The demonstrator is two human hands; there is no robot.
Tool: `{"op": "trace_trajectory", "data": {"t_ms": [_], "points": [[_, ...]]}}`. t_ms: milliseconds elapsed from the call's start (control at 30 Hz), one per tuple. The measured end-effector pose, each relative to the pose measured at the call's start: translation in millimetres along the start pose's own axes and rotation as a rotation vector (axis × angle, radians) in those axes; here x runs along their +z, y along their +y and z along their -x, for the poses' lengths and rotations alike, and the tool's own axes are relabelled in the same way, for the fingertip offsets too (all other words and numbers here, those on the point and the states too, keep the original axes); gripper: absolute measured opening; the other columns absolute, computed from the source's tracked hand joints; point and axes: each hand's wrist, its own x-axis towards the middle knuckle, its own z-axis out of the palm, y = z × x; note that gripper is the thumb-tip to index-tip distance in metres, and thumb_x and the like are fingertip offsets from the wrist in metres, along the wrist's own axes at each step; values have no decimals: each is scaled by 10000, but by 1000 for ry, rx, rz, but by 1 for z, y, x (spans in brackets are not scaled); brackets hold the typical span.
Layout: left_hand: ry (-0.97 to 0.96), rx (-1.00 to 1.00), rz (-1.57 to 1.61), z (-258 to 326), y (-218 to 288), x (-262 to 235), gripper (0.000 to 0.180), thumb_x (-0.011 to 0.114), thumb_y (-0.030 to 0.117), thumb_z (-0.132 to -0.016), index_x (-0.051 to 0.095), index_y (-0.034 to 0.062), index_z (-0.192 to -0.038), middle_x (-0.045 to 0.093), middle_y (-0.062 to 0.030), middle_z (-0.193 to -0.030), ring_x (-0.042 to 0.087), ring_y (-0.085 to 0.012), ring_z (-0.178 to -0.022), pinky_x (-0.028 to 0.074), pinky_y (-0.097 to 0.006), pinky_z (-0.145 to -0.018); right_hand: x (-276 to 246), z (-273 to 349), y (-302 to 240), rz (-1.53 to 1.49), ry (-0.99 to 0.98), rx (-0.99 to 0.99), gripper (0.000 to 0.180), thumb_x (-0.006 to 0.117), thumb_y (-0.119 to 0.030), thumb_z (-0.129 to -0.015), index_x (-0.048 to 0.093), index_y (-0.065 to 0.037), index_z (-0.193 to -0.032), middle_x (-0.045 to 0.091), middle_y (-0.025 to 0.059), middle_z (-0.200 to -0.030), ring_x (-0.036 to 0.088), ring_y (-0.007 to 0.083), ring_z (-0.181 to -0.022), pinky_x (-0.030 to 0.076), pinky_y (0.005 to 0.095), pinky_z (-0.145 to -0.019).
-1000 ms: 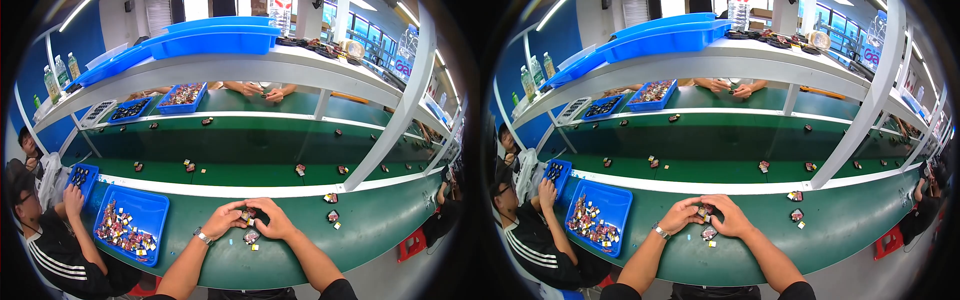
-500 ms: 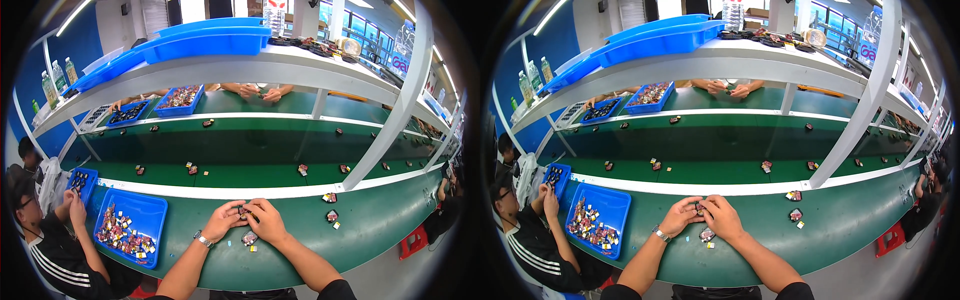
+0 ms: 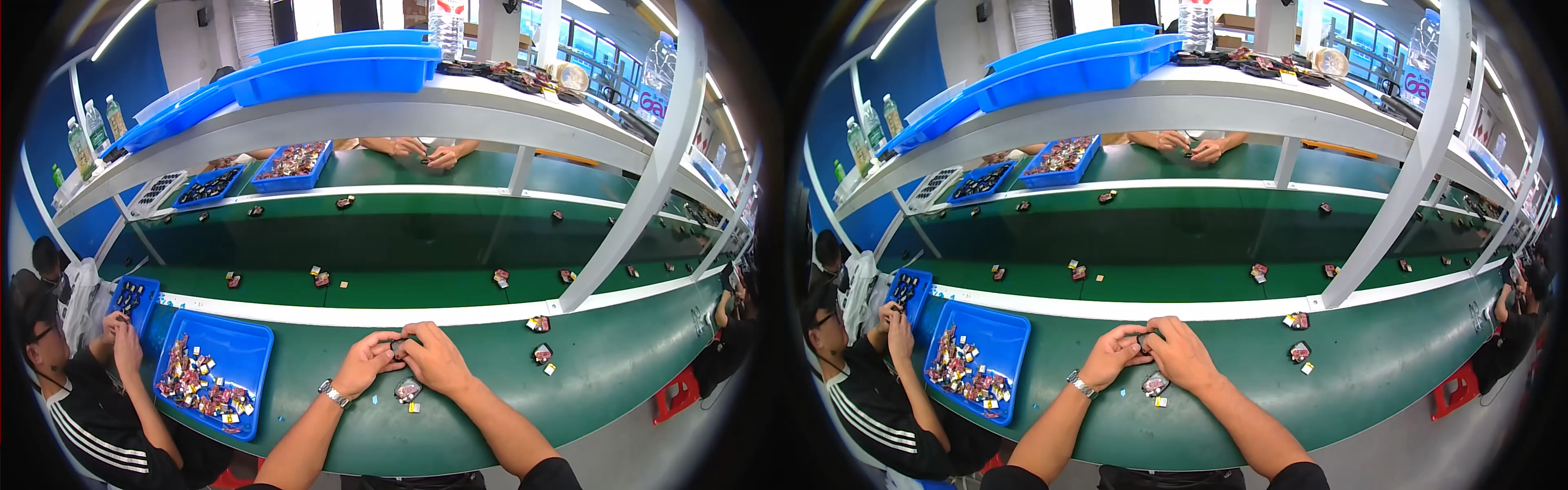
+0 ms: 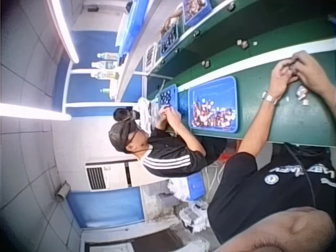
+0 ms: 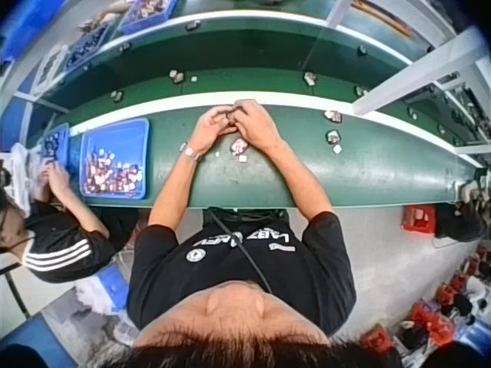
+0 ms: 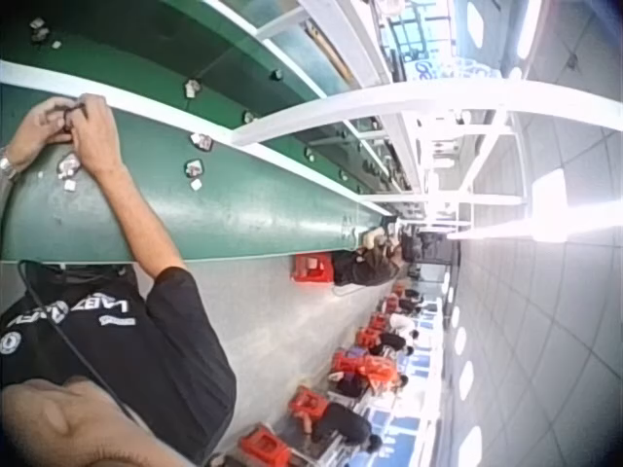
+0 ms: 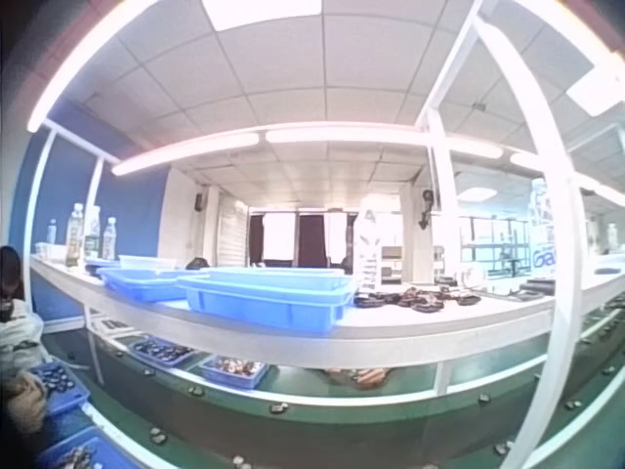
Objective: Assembling or sorting small decorative badges and pins at a factory production line.
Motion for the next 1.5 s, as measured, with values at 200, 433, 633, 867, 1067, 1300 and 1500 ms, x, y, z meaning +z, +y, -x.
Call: {"op": "trace_trajectory", "data": {"t_ms": [200,433,633,867,1067,1300,1500], "points": [[-6,0,-10,-1,1,1,338,451,-17,-996,457,-33,-1333,629,-155,-1176,626,-194,-1097,550,-339,-967,-7,1,9,-22,-99,-3,160,721,-57,-737,621,-87,-859,568,43,-960,558,248,-924,485,373,-813],[-5,-28,4,1,2,0,359,486,-29,-977,460,-28,-1335,628,-164,-1186,628,-216,-1104,550,-357,-974,-5,1,4,-36,-70,41,155,747,-83,-722,691,-97,-866,578,37,-995,549,252,-966,483,378,-850],[-76,32,-26,0,1,-1,413,534,-43,-944,445,-21,-1347,612,-158,-1212,626,-205,-1104,540,-350,-979,-4,1,4,-67,-15,82,134,745,-87,-746,717,-90,-877,573,66,-1201,517,284,-1120,467,386,-942],[-52,-12,-25,2,6,2,398,533,-27,-950,452,-16,-1340,621,-152,-1194,631,-201,-1095,543,-344,-973,-8,2,4,-121,-42,86,108,721,-85,-760,705,-72,-866,560,76,-1257,486,305,-1202,429,417,-1011],[-23,-57,-61,2,7,1,343,497,-5,-974,475,-11,-1316,634,-147,-1167,640,-209,-1094,555,-349,-961,-7,5,3,-173,-29,77,104,723,-90,-766,707,-66,-866,544,92,-1319,441,328,-1280,390,436,-1065],[-30,-9,-1,0,3,-1,313,510,70,-1002,481,-13,-1302,638,-144,-1175,644,-221,-1090,560,-377,-949,4,8,4,-158,28,95,145,749,-97,-761,723,-73,-902,553,101,-1310,459,340,-1264,412,446,-1049],[-26,-25,18,-1,1,-2,305,506,85,-1009,485,-15,-1297,638,-158,-1170,645,-230,-1086,556,-390,-955,8,12,7,-178,33,131,145,750,-98,-774,730,-87,-917,570,84,-1295,461,325,-1266,418,438,-1044]]}}
